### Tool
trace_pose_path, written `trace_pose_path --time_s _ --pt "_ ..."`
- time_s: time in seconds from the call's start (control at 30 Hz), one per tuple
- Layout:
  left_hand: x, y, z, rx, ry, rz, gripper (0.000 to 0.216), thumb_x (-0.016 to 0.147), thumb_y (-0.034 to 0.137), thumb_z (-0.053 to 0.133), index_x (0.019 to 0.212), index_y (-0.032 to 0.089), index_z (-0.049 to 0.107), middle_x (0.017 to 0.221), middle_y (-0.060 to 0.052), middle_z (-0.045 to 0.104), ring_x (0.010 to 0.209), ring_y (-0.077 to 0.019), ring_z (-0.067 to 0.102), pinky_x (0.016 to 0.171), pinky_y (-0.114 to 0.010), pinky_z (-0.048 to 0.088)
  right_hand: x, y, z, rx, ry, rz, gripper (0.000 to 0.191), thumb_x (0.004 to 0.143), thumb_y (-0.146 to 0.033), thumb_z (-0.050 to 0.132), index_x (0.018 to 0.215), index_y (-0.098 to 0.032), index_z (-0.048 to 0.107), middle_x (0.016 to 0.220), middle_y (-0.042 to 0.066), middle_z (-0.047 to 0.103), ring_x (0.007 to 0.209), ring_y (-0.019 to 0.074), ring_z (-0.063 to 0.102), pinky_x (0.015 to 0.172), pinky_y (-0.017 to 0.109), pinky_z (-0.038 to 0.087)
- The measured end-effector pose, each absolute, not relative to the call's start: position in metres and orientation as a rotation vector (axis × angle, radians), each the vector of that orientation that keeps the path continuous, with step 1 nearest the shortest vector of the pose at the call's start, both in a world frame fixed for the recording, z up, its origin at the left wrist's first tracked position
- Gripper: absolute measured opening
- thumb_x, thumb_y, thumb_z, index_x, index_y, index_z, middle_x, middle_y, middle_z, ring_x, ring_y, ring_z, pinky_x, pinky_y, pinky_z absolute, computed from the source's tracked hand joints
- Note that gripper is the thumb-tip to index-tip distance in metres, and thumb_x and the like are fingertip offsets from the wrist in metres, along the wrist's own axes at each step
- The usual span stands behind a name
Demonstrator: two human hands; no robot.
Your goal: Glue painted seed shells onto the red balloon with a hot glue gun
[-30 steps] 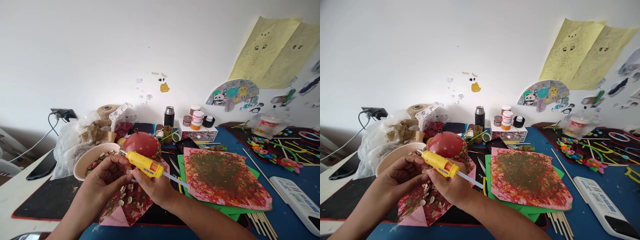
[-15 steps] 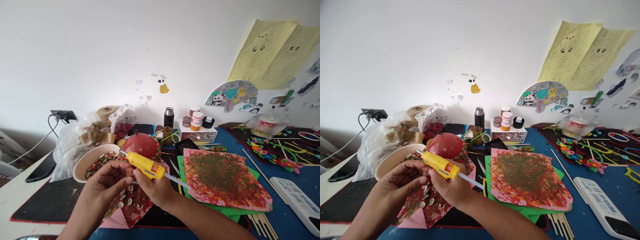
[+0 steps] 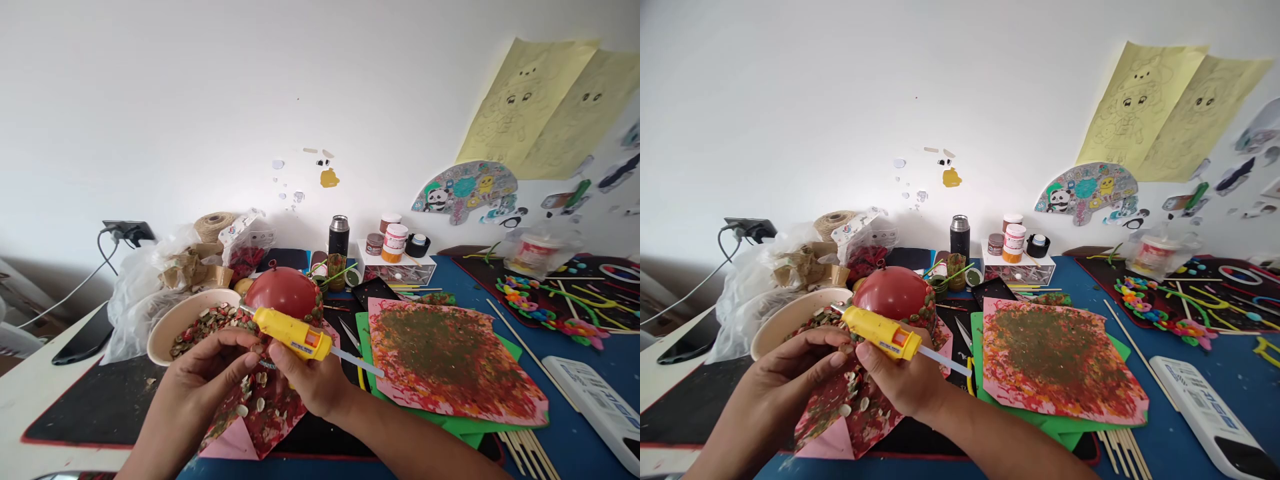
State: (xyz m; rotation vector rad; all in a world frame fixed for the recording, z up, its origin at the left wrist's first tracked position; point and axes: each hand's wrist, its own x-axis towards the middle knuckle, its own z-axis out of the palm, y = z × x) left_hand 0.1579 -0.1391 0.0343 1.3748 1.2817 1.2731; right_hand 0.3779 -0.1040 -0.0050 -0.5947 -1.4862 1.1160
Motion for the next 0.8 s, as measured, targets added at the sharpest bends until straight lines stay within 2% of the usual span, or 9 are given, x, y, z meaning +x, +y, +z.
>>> trace_pose_path --time_s 0.1,0.17,0.23,0.3,0.37,0.47,0.67,0.8 --pt "0.154 -0.151 0.035 1.512 1.335 1.334 0.048 0.082 0.082 0.11 0.097 0.037 0.101 0.104 -0.009 0.098 0.094 -0.036 0.096 0.081 -0.038 0.083 0.382 -0.104 -0.005 -0.597 -1.418 1.348 0.081 0.109 -0.104 0.078 0.106 -0.024 0.087 0.074 0.001 0.073 0.065 0.0214 0.076 0.067 0.033 0.07" --pt "0.157 -0.159 0.037 1.649 1.351 1.369 0.041 0.089 0.08 0.106 0.096 0.04 0.103 0.105 -0.009 0.1 0.096 -0.0367 0.097 0.083 -0.038 0.083 0.383 -0.103 -0.006 -0.552 -1.375 1.438 0.088 0.106 -0.109 0.077 0.111 -0.022 0.09 0.075 0.001 0.074 0.062 0.0205 0.075 0.065 0.032 0.069" --pt "0.162 -0.166 0.038 1.82 1.317 1.404 0.032 0.099 0.074 0.101 0.097 0.042 0.102 0.112 -0.008 0.102 0.106 -0.0363 0.099 0.095 -0.039 0.084 0.383 -0.103 -0.004 -0.531 -1.344 1.404 0.09 0.105 -0.11 0.076 0.112 -0.022 0.093 0.086 0.008 0.083 0.075 0.0267 0.084 0.079 0.039 0.076" --pt "0.168 -0.168 0.039 1.987 1.248 1.458 0.025 0.107 0.066 0.097 0.099 0.042 0.101 0.122 -0.004 0.103 0.116 -0.0331 0.099 0.105 -0.038 0.082 0.383 -0.102 -0.001 -0.533 -1.327 1.326 0.09 0.106 -0.111 0.073 0.108 -0.024 0.095 0.098 0.013 0.09 0.1 0.0359 0.092 0.104 0.051 0.079" --pt "0.173 -0.167 0.038 2.113 1.195 1.494 0.019 0.112 0.059 0.094 0.104 0.042 0.099 0.13 -0.001 0.103 0.121 -0.0294 0.099 0.108 -0.034 0.08 0.382 -0.102 0.004 -0.52 -1.31 1.295 0.087 0.107 -0.11 0.073 0.105 -0.026 0.096 0.106 0.016 0.092 0.121 0.042 0.092 0.124 0.059 0.073" --pt "0.178 -0.163 0.035 2.248 1.17 1.506 0.016 0.118 0.054 0.09 0.11 0.041 0.096 0.136 0.0 0.103 0.123 -0.0262 0.099 0.11 -0.031 0.079 0.381 -0.102 0.008 -0.487 -1.282 1.305 0.085 0.106 -0.11 0.075 0.102 -0.028 0.096 0.105 0.016 0.091 0.13 0.0451 0.09 0.134 0.063 0.067" --pt "0.184 -0.168 0.024 2.421 1.128 1.414 0.015 0.122 0.049 0.085 0.118 0.039 0.095 0.149 -0.004 0.099 0.13 -0.0282 0.097 0.11 -0.034 0.08 0.385 -0.1 0.006 -0.469 -1.316 1.255 0.085 0.114 -0.105 0.069 0.092 -0.025 0.091 0.101 0.014 0.088 0.109 0.0381 0.089 0.12 0.056 0.073" --pt "0.186 -0.176 0.013 2.446 1.104 1.261 0.018 0.121 0.051 0.087 0.112 0.038 0.096 0.159 -0.01 0.095 0.138 -0.0327 0.096 0.116 -0.039 0.078 0.386 -0.097 -0.001 -0.497 -1.292 1.179 0.085 0.117 -0.101 0.069 0.091 -0.023 0.091 0.098 0.014 0.087 0.095 0.0326 0.085 0.105 0.05 0.074"
